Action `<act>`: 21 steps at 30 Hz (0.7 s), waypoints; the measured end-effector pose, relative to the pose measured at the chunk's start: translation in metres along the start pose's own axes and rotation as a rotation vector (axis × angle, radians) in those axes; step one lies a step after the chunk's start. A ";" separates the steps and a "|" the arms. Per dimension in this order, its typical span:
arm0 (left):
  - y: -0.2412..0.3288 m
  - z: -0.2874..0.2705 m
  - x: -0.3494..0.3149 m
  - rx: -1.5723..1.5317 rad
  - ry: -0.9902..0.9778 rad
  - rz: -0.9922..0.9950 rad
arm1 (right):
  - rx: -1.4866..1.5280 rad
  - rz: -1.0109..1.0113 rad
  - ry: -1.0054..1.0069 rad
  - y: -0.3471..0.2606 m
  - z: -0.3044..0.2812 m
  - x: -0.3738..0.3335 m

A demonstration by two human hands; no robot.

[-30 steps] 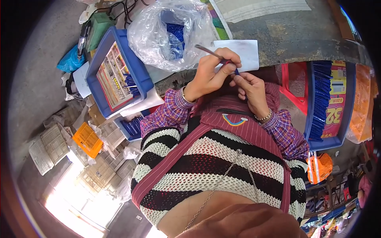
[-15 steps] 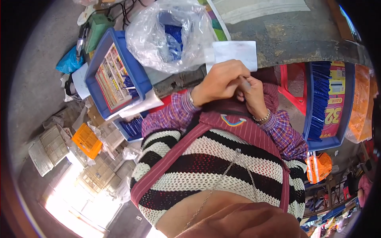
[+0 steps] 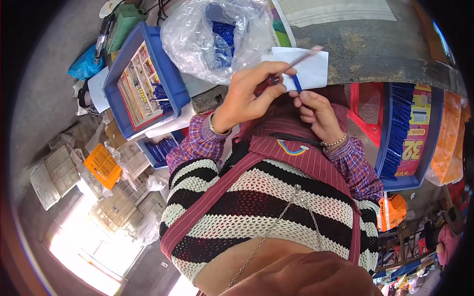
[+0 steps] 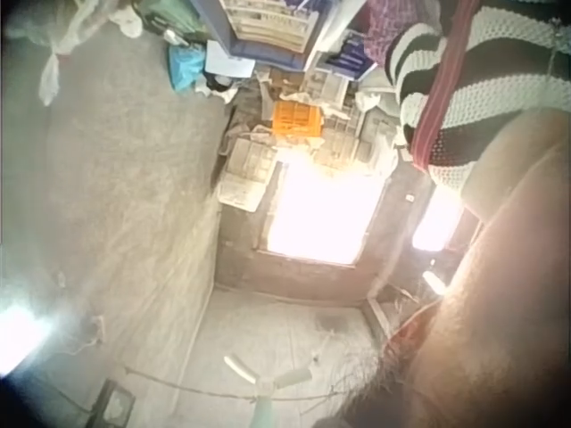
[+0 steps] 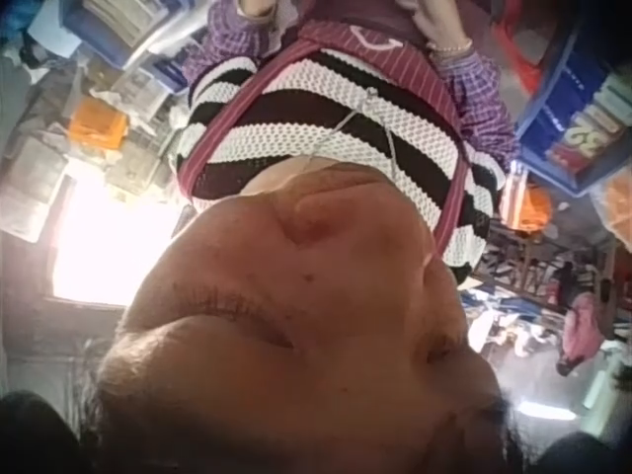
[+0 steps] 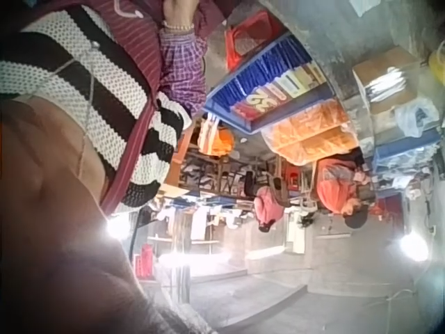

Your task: Sorting and inspecting small blue plastic pen components at a workbench.

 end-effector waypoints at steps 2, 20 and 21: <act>-0.002 -0.007 -0.007 0.059 0.015 -0.008 | 0.064 0.057 -0.023 -0.002 -0.005 0.001; -0.014 -0.015 -0.013 0.120 -0.037 -0.097 | 0.343 0.233 -0.077 0.002 -0.012 0.003; -0.013 -0.015 -0.012 0.119 -0.037 -0.097 | 0.338 0.232 -0.068 0.002 -0.012 0.003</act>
Point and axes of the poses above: each hand's wrist, its own x-axis towards the middle knuckle, its own z-axis out of the palm, y = z × x, the point moved 3 cm from there along x, towards the middle knuckle, and after that the axes turned 4 degrees about -x, right-handed, at the moved point
